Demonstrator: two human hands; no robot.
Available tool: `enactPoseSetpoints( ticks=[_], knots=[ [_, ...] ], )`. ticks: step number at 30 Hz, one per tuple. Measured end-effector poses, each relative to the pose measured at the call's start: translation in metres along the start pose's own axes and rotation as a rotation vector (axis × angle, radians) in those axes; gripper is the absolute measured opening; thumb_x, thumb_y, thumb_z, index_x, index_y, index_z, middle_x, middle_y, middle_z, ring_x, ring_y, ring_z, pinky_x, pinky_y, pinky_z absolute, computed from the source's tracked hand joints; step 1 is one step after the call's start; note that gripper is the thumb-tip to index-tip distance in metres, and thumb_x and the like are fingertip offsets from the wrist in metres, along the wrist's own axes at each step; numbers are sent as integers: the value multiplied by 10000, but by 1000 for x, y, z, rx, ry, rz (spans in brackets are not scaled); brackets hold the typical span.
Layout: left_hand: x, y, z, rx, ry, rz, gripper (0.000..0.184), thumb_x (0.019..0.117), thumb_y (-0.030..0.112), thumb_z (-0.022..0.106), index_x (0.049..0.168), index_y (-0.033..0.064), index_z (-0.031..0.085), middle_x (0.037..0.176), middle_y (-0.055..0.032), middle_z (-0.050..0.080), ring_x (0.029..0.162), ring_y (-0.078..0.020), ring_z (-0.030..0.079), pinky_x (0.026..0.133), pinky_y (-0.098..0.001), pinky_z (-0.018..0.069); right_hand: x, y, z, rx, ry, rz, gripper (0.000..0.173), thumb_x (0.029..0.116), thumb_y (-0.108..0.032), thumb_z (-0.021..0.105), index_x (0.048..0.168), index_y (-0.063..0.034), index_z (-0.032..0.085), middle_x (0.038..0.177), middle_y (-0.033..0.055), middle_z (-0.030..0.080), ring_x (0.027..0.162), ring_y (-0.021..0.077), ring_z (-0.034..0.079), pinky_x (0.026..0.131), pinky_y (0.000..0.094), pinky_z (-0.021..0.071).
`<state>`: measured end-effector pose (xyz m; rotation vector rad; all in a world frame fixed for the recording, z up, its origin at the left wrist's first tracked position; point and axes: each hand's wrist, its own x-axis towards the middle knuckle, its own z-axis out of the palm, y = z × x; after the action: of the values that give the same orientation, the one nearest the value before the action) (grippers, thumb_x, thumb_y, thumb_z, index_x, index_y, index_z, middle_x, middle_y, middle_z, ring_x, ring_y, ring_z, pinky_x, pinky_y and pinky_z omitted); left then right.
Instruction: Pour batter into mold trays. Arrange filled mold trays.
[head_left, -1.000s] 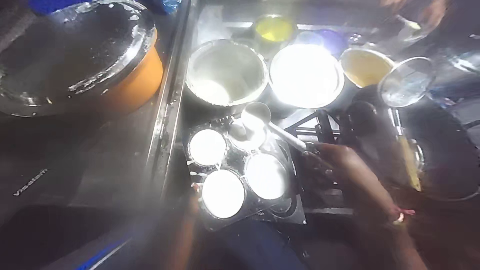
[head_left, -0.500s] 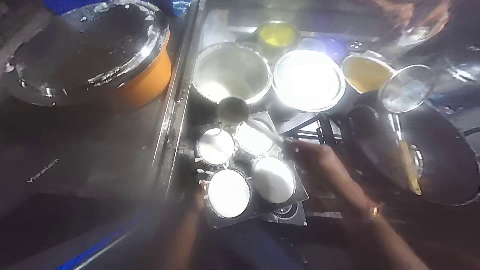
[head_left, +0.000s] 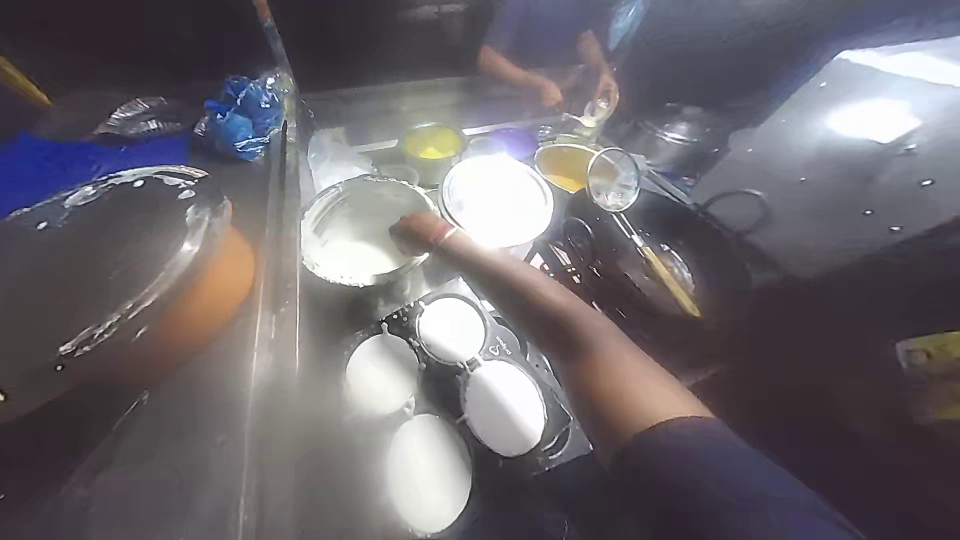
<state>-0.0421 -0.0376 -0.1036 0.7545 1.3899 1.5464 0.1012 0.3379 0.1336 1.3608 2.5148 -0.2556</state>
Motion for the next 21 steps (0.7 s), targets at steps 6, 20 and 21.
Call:
enactPoseSetpoints(
  ticks=[6, 20, 21],
  knots=[
    [0, 4, -4, 59, -20, -17, 281, 1041, 163, 474, 997, -84, 599, 805, 67, 649, 804, 111, 603, 803, -131, 519, 16, 18, 23, 102, -108, -12, 353, 1037, -306, 572, 1074, 19, 705, 1073, 262, 689, 1050, 456, 661, 856, 706, 484],
    [-27, 21, 13, -144, -257, -157, 282, 954, 401, 664, 966, 119, 672, 870, 150, 687, 859, 107, 630, 807, -118, 523, -149, 45, 20, 498, 257, -229, 300, 1031, -247, 619, 1284, -98, 678, 1176, 68, 727, 1053, 156, 702, 976, 412, 552],
    [-32, 26, 18, -164, -271, -158, 262, 923, 447, 697, 940, 185, 688, 867, 175, 696, 854, 115, 634, 804, -110, 524, -186, 47, 26, 453, 240, -169, 312, 1022, -287, 634, 1294, -138, 675, 1141, 51, 734, 1018, 158, 704, 935, 439, 557]
  ],
)
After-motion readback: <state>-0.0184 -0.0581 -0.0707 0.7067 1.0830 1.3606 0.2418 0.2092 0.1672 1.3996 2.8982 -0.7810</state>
